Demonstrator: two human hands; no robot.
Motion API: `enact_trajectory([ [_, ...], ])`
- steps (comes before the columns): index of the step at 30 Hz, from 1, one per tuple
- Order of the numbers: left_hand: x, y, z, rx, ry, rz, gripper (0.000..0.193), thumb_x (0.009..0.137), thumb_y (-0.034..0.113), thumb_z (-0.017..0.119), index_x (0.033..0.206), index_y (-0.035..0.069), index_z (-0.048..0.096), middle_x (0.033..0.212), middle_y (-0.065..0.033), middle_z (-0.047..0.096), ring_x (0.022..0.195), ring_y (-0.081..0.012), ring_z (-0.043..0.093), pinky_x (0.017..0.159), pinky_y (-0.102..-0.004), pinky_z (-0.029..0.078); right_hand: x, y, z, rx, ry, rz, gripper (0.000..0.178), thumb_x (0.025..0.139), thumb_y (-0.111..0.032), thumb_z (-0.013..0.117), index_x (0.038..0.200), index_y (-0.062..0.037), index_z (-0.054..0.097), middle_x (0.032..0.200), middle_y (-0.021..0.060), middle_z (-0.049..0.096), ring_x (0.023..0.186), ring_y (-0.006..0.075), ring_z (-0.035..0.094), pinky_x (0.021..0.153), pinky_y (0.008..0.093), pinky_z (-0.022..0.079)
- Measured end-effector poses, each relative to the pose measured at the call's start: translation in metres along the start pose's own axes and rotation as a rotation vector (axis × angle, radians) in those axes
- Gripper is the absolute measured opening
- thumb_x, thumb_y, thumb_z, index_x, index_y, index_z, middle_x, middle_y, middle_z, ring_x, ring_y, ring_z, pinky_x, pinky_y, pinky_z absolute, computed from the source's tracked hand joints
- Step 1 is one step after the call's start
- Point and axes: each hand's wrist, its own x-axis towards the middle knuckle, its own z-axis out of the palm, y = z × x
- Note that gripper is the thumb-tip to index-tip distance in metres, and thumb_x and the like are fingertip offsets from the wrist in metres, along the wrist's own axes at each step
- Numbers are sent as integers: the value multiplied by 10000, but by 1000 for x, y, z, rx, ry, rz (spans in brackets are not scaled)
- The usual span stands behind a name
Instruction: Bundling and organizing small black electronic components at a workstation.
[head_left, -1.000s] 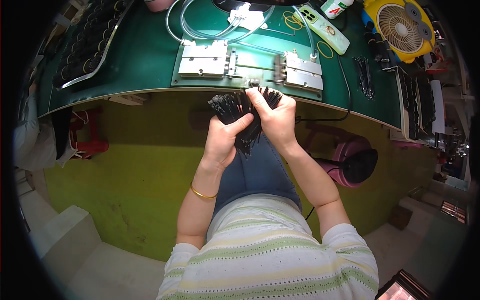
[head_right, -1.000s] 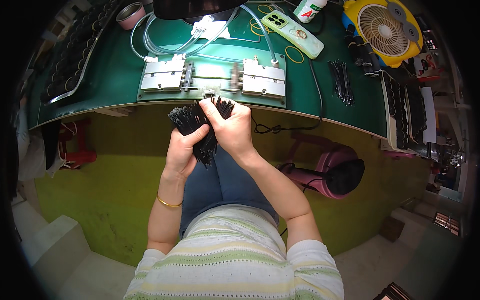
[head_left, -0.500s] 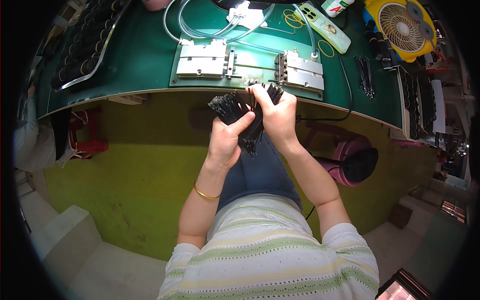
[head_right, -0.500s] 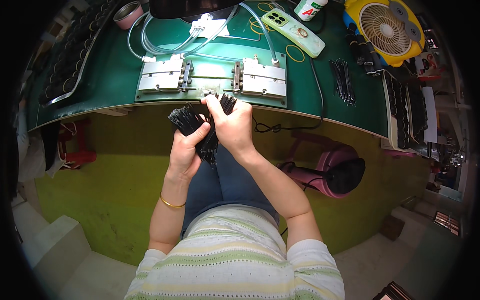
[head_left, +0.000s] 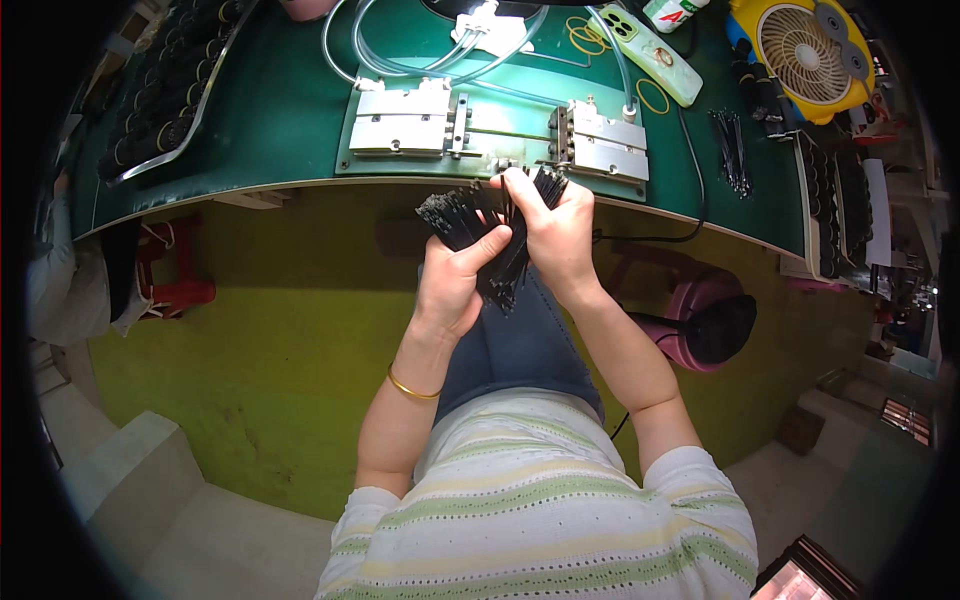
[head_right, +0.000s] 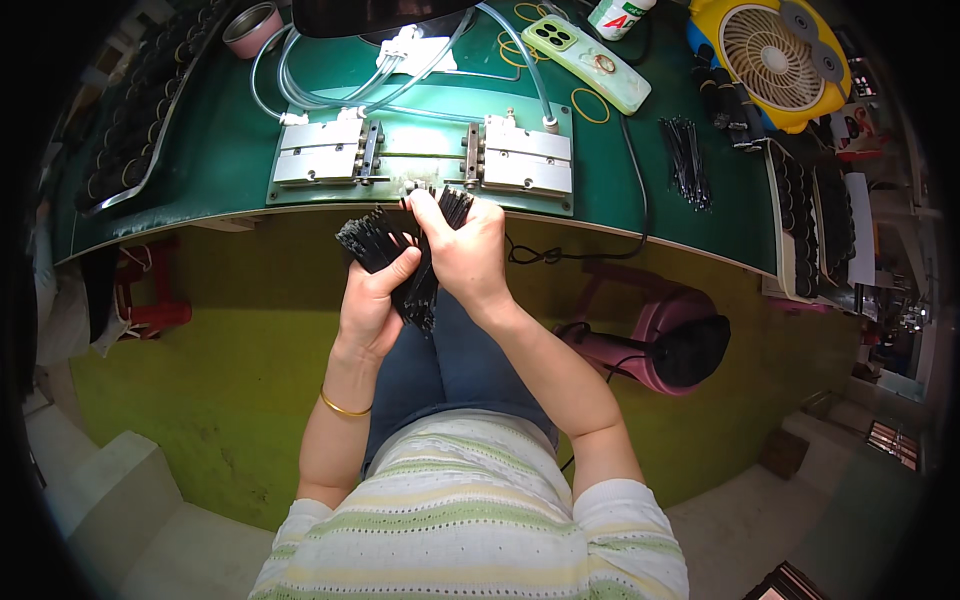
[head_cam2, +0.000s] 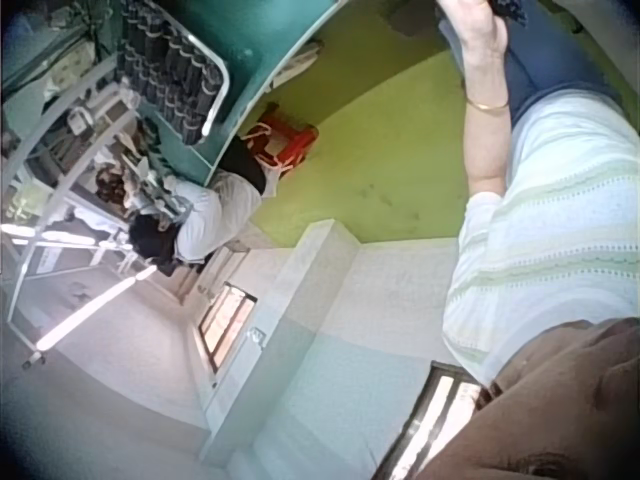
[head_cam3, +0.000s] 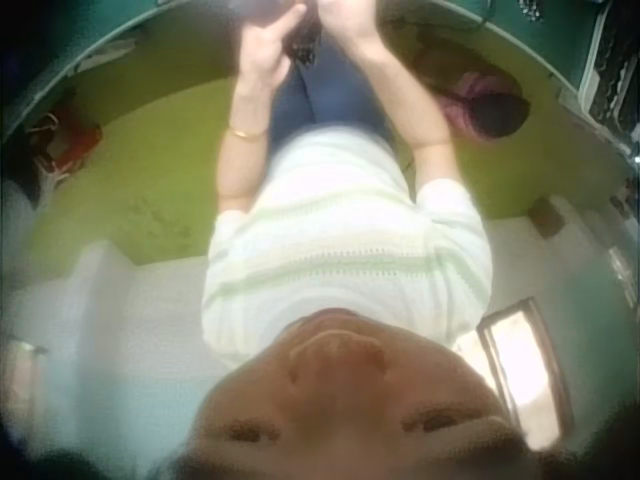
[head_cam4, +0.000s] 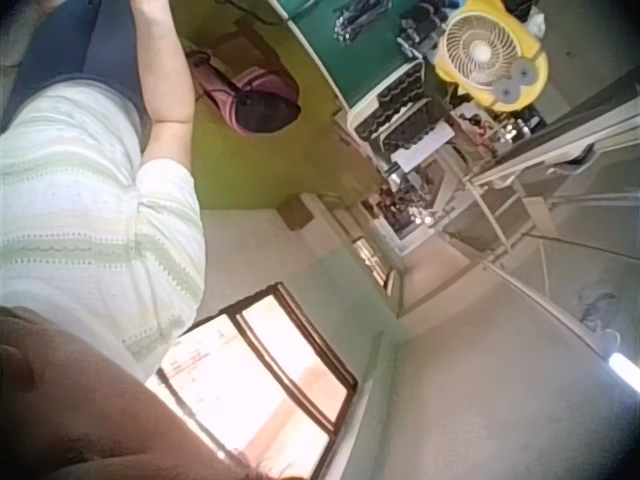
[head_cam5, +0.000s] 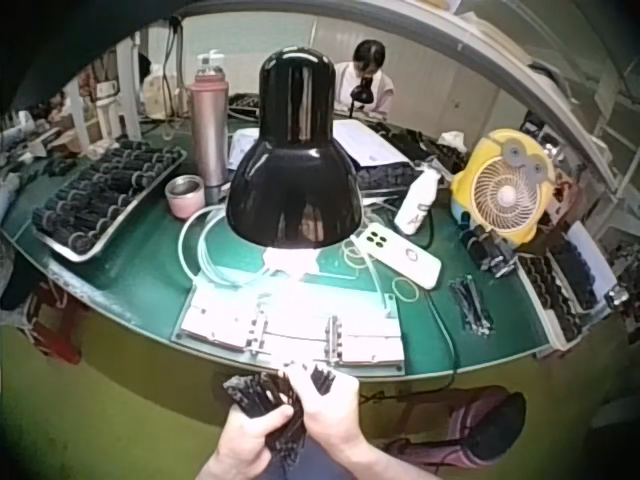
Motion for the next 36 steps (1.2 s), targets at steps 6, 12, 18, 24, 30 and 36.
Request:
enact_trajectory([
  [6,1,0,0,6,-3,1,124,769,2,603,891,11,583,853,-22,590,768,-109,558,707,-240,462,0,-1,1,37,-1,21,174,808,-106,555,775,44,638,678,47,624,566,73,561,527,204,448],
  [12,2,-1,-3,15,-1,-7,117,766,3,607,879,13,580,848,-21,589,768,-109,558,704,-242,462,0,-2,2,51,0,15,174,807,-105,556,767,44,636,674,44,621,562,75,561,524,202,446],
  [18,2,0,-1,-9,-11,-31,114,765,1,606,874,9,578,839,-31,589,745,-114,562,680,-243,472,1,2,2,102,11,-16,166,804,-99,560,758,43,633,670,35,616,557,72,555,521,201,442],
  [24,3,0,-1,0,-23,-24,114,768,2,601,880,6,575,833,-35,588,737,-118,564,670,-246,477,0,-1,3,111,16,16,157,802,-93,563,755,41,630,665,28,609,553,68,548,517,201,437],
  [30,2,1,-1,2,-28,-13,128,782,8,587,909,4,564,847,-41,585,734,-120,566,678,-250,480,3,4,4,119,16,-31,160,800,-97,572,719,34,616,642,16,596,527,62,523,502,201,424],
  [36,1,3,2,-40,-27,-44,113,799,19,569,910,3,555,841,-53,582,713,-132,571,645,-262,492,-3,-4,2,34,7,-32,164,804,-108,576,705,18,614,613,4,577,522,43,494,477,194,389],
])
